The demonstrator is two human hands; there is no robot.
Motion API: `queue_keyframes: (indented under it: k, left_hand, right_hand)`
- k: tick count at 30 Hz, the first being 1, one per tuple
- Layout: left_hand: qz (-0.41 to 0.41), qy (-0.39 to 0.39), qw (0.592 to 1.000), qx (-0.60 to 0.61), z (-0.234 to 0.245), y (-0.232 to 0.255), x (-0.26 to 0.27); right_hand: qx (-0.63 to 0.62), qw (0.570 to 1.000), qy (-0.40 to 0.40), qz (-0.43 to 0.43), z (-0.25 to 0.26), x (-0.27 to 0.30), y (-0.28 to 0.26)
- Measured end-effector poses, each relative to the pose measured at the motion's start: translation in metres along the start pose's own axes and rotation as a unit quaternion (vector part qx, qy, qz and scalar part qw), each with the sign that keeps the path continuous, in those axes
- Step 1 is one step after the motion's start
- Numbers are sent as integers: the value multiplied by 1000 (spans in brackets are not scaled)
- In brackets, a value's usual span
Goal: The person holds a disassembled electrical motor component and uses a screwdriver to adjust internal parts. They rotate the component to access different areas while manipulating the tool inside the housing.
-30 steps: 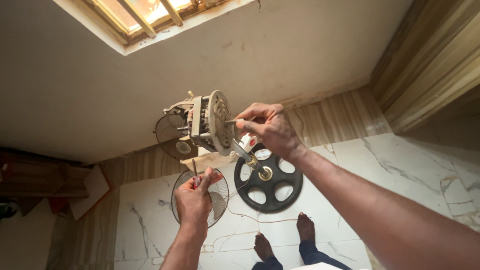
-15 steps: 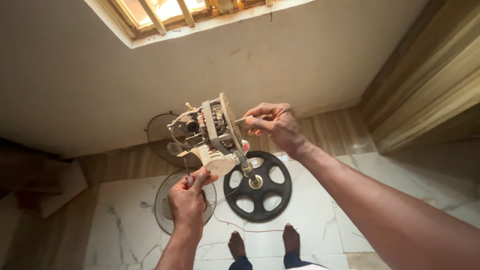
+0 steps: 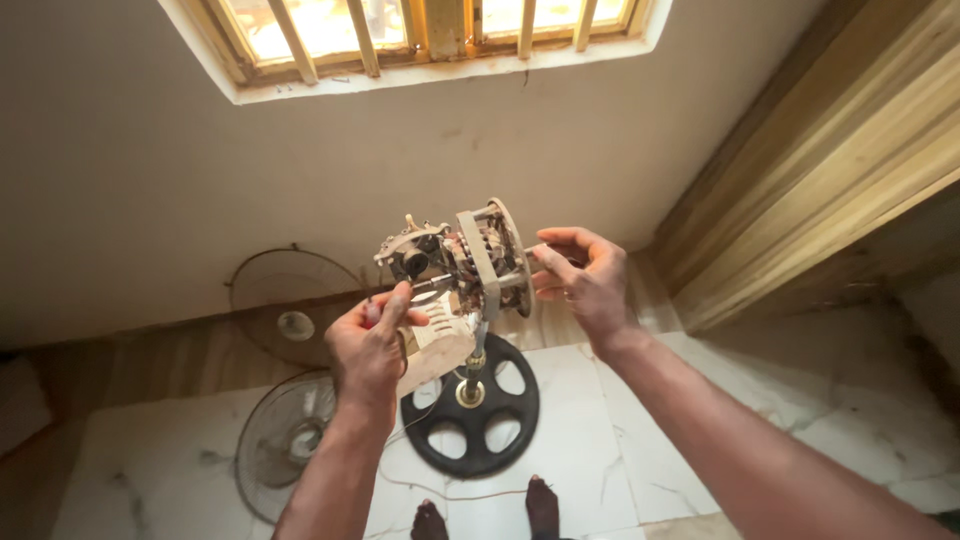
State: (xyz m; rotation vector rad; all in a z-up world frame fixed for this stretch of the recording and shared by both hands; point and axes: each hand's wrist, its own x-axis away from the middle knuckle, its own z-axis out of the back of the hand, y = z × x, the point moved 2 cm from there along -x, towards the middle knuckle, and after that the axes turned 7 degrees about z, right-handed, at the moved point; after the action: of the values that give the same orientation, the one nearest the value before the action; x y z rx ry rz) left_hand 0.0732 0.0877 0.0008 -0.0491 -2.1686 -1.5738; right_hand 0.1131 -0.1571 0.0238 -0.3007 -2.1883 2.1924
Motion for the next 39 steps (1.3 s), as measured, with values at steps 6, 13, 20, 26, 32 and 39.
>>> queue_keyframes:
  k: [6,13,20,26,32,39]
  left_hand:
    - [-83,-35,989,-115,-1,4,-19]
    - [2,-47,990,-132,11,18,-24]
    - [11,-88,985,-145,16,34,-23]
    - [-16,-106,987,-124,21,35,-34]
    - [-46,-92,976,-191,29,37,-33]
    - [-48,-107,975,-191,37,37,-24]
  right_hand:
    - [60,998,20,5,-15,29,-26]
    - [175,981,66,42,-43,37,-31]
    - [186,976,98,57,-55,37,-28]
    - [222,970,94,44,-65,35,-33]
    - [143,986,74,54,-68,34,-22]
    - [117,990,60,54,-67,34,-12]
